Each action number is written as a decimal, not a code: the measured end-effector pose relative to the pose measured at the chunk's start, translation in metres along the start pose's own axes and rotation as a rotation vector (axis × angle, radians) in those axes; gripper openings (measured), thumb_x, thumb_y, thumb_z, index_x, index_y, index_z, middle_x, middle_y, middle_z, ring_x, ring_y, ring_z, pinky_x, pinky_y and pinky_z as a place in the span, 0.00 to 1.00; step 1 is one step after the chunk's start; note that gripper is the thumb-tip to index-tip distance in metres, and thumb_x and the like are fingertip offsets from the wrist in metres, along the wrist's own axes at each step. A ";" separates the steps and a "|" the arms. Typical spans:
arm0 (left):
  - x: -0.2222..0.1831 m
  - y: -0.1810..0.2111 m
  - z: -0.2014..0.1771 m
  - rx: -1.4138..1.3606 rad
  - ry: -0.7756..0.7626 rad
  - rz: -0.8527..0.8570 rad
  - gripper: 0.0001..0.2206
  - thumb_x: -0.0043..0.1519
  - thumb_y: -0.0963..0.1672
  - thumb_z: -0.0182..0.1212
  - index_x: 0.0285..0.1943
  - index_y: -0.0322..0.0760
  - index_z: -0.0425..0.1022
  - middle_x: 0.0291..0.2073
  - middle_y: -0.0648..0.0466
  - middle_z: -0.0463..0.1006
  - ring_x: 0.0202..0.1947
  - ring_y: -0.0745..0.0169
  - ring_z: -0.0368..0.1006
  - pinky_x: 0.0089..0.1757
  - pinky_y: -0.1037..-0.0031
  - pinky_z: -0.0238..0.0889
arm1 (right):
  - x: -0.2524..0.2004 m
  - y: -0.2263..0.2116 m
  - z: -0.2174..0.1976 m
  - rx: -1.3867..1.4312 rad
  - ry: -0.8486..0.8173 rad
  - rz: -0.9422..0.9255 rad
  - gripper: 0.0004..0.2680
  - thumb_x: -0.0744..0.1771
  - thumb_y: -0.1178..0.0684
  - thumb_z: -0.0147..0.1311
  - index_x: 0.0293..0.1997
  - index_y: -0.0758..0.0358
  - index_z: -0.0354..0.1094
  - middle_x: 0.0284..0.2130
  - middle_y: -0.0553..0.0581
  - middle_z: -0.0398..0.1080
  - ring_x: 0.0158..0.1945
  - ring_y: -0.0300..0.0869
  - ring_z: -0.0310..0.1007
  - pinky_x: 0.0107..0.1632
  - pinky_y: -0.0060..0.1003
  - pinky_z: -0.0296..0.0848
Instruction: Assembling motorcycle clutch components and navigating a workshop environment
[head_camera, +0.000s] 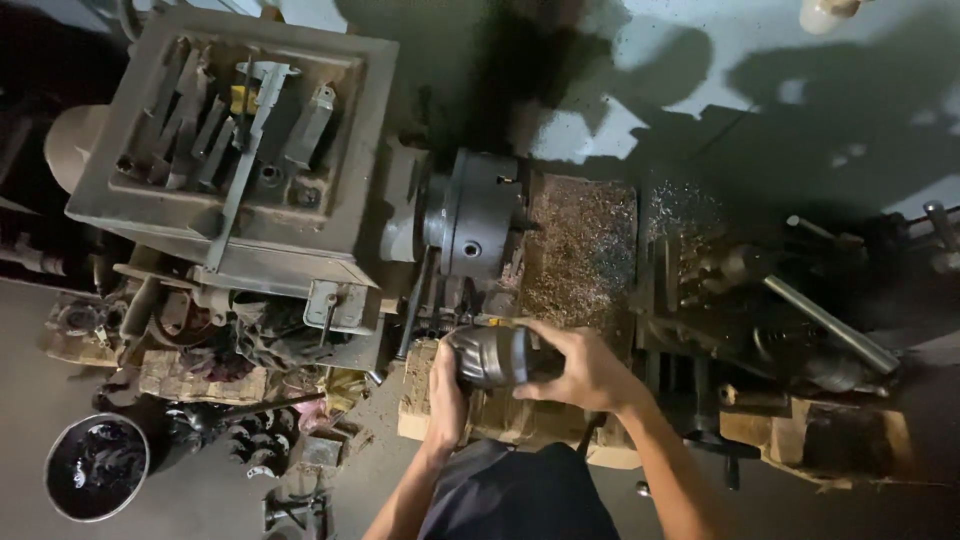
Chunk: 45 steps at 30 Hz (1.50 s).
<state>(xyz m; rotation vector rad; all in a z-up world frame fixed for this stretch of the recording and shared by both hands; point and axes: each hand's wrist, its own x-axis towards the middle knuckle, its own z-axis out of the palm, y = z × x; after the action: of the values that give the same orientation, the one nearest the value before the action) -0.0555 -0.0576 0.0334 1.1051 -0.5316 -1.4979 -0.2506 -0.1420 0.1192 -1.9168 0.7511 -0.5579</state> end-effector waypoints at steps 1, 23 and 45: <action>-0.001 -0.003 -0.001 0.144 0.033 0.049 0.32 0.67 0.59 0.30 0.64 0.30 0.62 0.56 0.37 0.69 0.54 0.42 0.64 0.55 0.42 0.62 | 0.003 0.000 0.003 -0.084 -0.040 0.032 0.34 0.57 0.52 0.72 0.68 0.72 0.57 0.41 0.63 0.81 0.33 0.44 0.83 0.37 0.32 0.83; 0.001 0.001 0.002 0.336 0.014 0.196 0.35 0.67 0.59 0.31 0.73 0.30 0.54 0.66 0.30 0.65 0.65 0.32 0.63 0.60 0.35 0.58 | -0.004 0.020 0.018 -0.219 0.018 0.270 0.25 0.67 0.27 0.36 0.35 0.59 0.76 0.17 0.51 0.75 0.12 0.37 0.64 0.17 0.32 0.62; 0.047 -0.009 0.060 -0.424 0.049 -0.008 0.31 0.70 0.55 0.30 0.70 0.27 0.63 0.65 0.37 0.70 0.61 0.47 0.66 0.62 0.57 0.57 | 0.005 0.010 0.017 0.475 0.294 0.153 0.37 0.56 0.60 0.71 0.73 0.60 0.52 0.64 0.69 0.67 0.58 0.55 0.76 0.59 0.55 0.78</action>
<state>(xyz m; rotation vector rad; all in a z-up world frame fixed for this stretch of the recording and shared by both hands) -0.1072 -0.1143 0.0369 0.8086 -0.1612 -1.4990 -0.2386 -0.1383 0.1029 -1.3435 0.8535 -0.8492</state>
